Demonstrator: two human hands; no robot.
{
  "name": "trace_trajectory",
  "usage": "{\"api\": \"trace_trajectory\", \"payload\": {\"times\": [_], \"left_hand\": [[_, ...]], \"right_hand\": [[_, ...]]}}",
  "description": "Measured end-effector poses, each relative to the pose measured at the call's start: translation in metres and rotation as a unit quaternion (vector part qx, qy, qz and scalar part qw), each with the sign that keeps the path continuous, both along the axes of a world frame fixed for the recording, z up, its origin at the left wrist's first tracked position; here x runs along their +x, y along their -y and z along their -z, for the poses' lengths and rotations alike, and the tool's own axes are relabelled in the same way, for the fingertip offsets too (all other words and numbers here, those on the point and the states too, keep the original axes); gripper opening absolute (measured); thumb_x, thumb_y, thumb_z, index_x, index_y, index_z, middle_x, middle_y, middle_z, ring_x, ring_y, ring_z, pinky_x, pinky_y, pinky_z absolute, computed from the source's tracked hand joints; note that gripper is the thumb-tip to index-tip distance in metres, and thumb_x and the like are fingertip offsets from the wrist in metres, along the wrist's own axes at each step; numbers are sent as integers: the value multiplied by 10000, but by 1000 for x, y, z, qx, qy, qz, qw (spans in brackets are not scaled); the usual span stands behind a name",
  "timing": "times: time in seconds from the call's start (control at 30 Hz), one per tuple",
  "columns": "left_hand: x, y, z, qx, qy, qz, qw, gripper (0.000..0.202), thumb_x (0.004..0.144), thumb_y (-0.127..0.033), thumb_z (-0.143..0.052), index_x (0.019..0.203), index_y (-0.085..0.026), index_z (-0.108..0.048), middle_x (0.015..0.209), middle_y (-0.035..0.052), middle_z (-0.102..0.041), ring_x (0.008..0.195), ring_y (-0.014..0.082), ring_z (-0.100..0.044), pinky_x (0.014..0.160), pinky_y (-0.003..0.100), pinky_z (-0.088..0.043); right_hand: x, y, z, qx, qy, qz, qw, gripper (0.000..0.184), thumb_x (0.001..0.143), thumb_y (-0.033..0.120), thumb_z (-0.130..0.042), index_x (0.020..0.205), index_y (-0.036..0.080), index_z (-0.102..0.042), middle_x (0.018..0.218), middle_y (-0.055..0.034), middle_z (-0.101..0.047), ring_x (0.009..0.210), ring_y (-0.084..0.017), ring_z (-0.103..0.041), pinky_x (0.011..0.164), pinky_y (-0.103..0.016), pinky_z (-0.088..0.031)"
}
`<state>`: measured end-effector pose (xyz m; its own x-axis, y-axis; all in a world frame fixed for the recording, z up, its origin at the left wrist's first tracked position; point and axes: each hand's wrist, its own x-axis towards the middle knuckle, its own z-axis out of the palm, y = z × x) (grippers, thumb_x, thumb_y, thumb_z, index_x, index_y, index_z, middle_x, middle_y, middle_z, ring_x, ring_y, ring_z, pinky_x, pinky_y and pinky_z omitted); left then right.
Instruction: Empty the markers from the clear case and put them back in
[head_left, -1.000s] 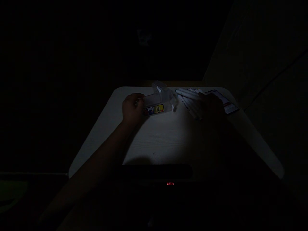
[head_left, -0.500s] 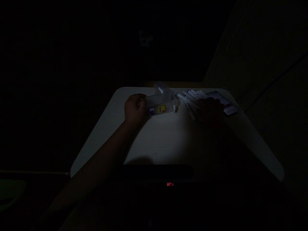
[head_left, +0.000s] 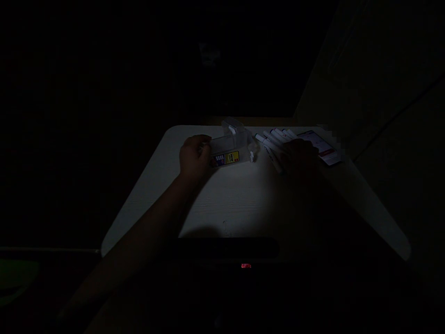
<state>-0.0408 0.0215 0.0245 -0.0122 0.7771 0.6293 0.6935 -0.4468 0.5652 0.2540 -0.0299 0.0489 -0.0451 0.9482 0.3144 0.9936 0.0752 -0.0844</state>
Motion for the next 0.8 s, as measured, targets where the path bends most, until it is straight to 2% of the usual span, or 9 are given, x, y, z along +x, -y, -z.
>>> {"api": "trace_trajectory", "payload": {"times": [0.17,0.27,0.4,0.53,0.7,0.8], "left_hand": [[3,4,-4,-3,-42,14,999,371,846,-394,-475,1090,-188,-664,1135,96,-687,1061,254,-598,954,420,-466],[6,6,-9,-20,-89,0,996,455,843,-472,-486,1147,-184,-664,1178,111,-673,1130,294,-570,977,454,-456],[10,12,-18,-64,-152,-47,985,577,814,-578,-498,1185,-168,-661,1125,152,-674,1081,356,-587,901,501,-490],[10,16,-23,-82,-190,-53,977,672,714,-598,-614,1233,-172,-626,1095,163,-665,1017,382,-607,823,507,-516],[11,16,-14,-73,-131,-51,987,622,681,-515,-689,1200,-178,-622,1122,164,-658,1061,365,-605,882,505,-514],[15,17,-6,-39,-95,-23,994,646,707,-523,-667,1237,-164,-582,1189,159,-644,1083,337,-603,925,488,-504]], "right_hand": [[-1,-1,1,21,5,-19,1000,386,913,324,-424,1133,145,-686,1209,-177,-654,1119,-351,-575,934,-506,-449],[0,-3,2,33,8,-13,999,393,906,324,-417,1129,159,-696,1194,-159,-667,1109,-343,-585,915,-490,-458],[0,-5,3,42,7,-27,999,407,906,333,-404,1106,145,-704,1183,-159,-677,1085,-322,-598,922,-468,-452],[-1,-4,2,56,-7,-41,998,397,898,327,-415,1065,134,-718,1141,-158,-697,1053,-314,-620,917,-459,-461],[-5,-1,2,83,-51,-61,993,434,901,357,-428,1198,147,-667,1214,-143,-679,1141,-313,-594,998,-481,-435],[-10,-2,6,112,-82,-110,984,484,899,388,-453,1293,149,-601,1286,-150,-639,1196,-312,-565,1034,-504,-412]]}}
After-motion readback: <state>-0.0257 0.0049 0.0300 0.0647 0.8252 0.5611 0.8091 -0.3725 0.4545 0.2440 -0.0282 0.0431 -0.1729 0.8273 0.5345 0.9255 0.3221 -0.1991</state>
